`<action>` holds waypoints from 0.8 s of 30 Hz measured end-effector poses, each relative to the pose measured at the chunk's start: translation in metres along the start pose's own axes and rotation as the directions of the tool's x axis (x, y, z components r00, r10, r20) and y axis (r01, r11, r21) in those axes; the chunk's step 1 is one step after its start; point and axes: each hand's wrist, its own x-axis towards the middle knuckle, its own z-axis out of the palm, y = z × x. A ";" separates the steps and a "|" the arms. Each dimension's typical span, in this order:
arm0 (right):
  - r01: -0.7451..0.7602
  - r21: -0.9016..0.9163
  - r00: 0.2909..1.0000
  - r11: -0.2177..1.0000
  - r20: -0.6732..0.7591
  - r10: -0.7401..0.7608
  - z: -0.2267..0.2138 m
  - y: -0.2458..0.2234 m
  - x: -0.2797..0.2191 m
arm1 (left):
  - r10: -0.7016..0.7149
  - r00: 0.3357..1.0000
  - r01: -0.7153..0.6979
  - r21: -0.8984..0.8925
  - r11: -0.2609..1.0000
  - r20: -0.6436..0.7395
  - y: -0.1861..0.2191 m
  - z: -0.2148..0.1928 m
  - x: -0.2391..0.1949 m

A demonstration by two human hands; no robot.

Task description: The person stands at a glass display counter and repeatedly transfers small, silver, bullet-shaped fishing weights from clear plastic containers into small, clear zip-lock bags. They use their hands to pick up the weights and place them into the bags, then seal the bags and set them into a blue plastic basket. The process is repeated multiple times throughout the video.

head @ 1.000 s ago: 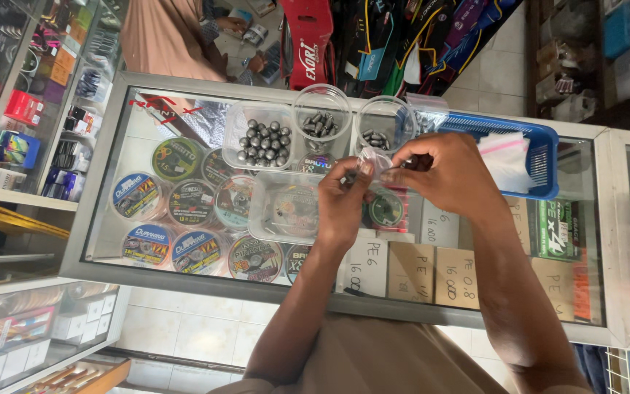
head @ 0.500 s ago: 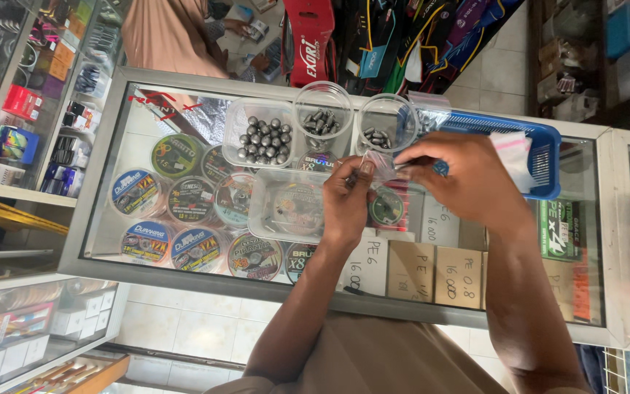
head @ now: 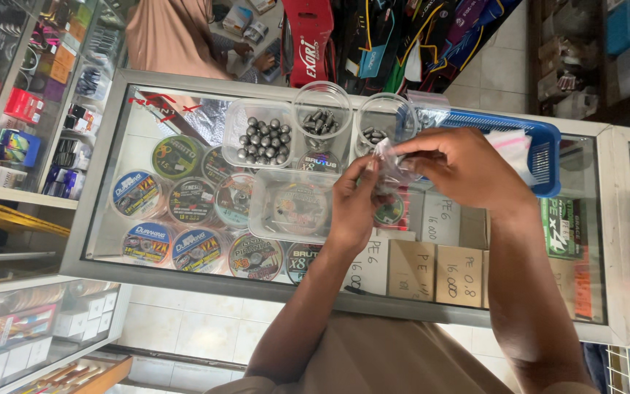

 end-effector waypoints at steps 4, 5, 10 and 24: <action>-0.008 0.049 1.000 0.999 0.011 0.007 -0.014 -0.004 -0.003 | -0.054 0.996 0.061 -0.110 0.992 0.068 0.016 0.007 -0.010; -0.096 -0.049 0.995 0.994 0.031 0.098 -0.018 -0.003 -0.004 | -0.077 0.992 0.092 -0.151 0.984 0.099 0.015 0.005 -0.009; -0.172 -0.096 0.985 0.980 -0.008 0.172 -0.038 0.014 -0.011 | -0.094 0.969 0.139 -0.184 0.973 0.230 0.002 0.006 -0.009; 0.027 0.292 0.940 0.956 -0.333 0.075 -0.059 0.086 -0.037 | -0.234 0.928 0.010 0.609 0.793 0.290 -0.010 0.072 -0.001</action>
